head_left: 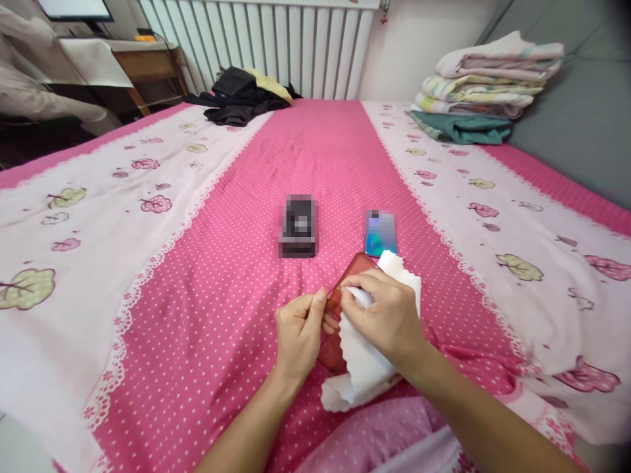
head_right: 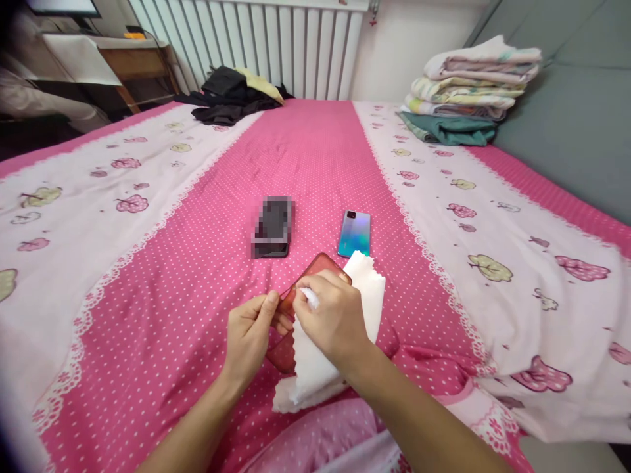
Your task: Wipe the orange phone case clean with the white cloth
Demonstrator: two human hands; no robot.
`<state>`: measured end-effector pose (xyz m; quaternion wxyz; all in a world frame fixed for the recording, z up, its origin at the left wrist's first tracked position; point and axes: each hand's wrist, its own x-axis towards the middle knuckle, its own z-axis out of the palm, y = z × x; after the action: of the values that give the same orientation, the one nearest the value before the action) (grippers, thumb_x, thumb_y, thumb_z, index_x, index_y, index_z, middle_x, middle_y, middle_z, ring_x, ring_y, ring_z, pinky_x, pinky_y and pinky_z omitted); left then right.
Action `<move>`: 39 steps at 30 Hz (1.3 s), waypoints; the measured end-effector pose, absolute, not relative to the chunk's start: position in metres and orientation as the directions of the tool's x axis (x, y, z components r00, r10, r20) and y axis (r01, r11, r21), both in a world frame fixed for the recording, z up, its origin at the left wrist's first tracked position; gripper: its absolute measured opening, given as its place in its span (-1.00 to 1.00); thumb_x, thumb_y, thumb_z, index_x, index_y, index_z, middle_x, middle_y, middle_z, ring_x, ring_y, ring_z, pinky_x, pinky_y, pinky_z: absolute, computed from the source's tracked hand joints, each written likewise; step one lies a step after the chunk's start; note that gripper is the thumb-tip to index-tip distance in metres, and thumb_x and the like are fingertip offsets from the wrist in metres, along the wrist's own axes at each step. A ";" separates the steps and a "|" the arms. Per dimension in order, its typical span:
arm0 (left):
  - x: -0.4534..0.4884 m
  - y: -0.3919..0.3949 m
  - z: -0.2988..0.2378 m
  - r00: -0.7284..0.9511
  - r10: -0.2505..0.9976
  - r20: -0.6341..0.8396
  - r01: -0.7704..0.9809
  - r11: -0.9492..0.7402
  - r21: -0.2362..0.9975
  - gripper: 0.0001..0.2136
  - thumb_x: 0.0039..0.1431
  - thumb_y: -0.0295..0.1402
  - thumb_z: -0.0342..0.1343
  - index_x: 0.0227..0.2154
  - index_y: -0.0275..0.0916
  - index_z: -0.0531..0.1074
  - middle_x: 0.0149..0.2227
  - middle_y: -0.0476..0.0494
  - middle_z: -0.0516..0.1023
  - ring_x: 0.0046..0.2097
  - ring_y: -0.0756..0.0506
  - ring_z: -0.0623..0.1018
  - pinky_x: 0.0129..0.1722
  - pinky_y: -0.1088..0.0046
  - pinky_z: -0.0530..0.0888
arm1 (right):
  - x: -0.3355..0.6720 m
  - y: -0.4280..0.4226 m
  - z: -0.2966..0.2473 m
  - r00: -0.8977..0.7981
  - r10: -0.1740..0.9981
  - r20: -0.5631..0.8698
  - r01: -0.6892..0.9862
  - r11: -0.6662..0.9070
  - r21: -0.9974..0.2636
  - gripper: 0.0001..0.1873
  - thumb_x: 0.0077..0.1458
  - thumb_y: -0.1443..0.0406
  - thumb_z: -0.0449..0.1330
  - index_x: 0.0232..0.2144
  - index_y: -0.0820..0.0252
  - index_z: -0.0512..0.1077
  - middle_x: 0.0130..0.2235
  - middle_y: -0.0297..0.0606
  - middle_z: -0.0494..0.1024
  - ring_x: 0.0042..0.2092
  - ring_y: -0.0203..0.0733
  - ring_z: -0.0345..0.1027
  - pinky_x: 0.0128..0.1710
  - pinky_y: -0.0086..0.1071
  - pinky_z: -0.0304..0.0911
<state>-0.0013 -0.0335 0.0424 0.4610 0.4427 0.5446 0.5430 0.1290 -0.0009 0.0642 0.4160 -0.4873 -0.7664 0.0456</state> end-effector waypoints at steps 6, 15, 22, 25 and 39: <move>-0.001 -0.032 0.044 -0.176 0.982 -0.073 -0.097 0.056 0.994 -0.60 0.10 -0.06 0.06 -0.64 -0.30 0.44 -0.70 -0.05 0.47 -0.64 0.00 0.46 -0.58 0.53 0.40 | 0.127 -0.002 0.067 -0.146 0.794 0.590 0.680 0.513 -0.523 -0.86 -0.09 0.43 0.14 -0.54 0.14 0.47 -0.50 -0.33 0.55 -0.45 -0.24 0.42 -0.36 -0.36 0.31; -0.002 -0.030 0.047 -0.178 0.980 -0.088 -0.132 0.065 0.989 -0.60 0.08 -0.05 0.09 -0.64 -0.30 0.43 -0.70 -0.06 0.47 -0.63 0.00 0.45 -0.58 0.53 0.40 | 0.129 -0.001 0.076 -0.208 0.860 0.466 0.541 0.498 -0.677 -0.87 -0.13 0.43 0.17 -0.55 0.15 0.50 -0.51 -0.35 0.57 -0.46 -0.27 0.43 -0.38 -0.40 0.32; -0.006 -0.026 0.044 -0.193 0.971 -0.138 -0.174 0.105 0.979 -0.57 0.01 -0.01 0.12 -0.68 -0.31 0.41 -0.71 -0.09 0.46 -0.66 0.01 0.43 -0.59 0.52 0.39 | 0.134 -0.001 0.080 -0.321 0.853 0.412 0.509 0.522 -0.685 -0.86 -0.13 0.45 0.17 -0.54 0.15 0.51 -0.48 -0.35 0.58 -0.44 -0.26 0.45 -0.37 -0.40 0.31; -0.006 -0.026 0.044 -0.180 0.972 -0.150 -0.180 0.118 0.977 -0.57 0.04 -0.03 0.10 -0.69 -0.31 0.42 -0.71 -0.08 0.46 -0.66 0.03 0.41 -0.58 0.53 0.39 | 0.131 -0.005 0.073 -0.355 0.829 0.433 0.528 0.560 -0.638 -0.84 -0.12 0.47 0.16 -0.51 0.16 0.50 -0.47 -0.34 0.56 -0.43 -0.28 0.44 -0.38 -0.43 0.31; -0.006 -0.025 0.039 -0.193 0.958 -0.214 -0.186 0.178 0.966 -0.58 0.02 -0.04 0.12 -0.68 -0.31 0.39 -0.72 -0.05 0.44 -0.65 0.03 0.42 -0.61 0.56 0.34 | 0.132 -0.009 0.064 -0.609 0.700 0.373 0.623 0.713 -0.320 -0.85 -0.06 0.46 0.08 -0.53 0.23 0.43 -0.49 -0.31 0.44 -0.50 -0.28 0.31 -0.51 -0.41 0.15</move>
<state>-0.0064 -0.0252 0.0389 0.5314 0.3484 0.5538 0.5382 0.1318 -0.0092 0.0641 0.2417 -0.3703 -0.8934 0.0791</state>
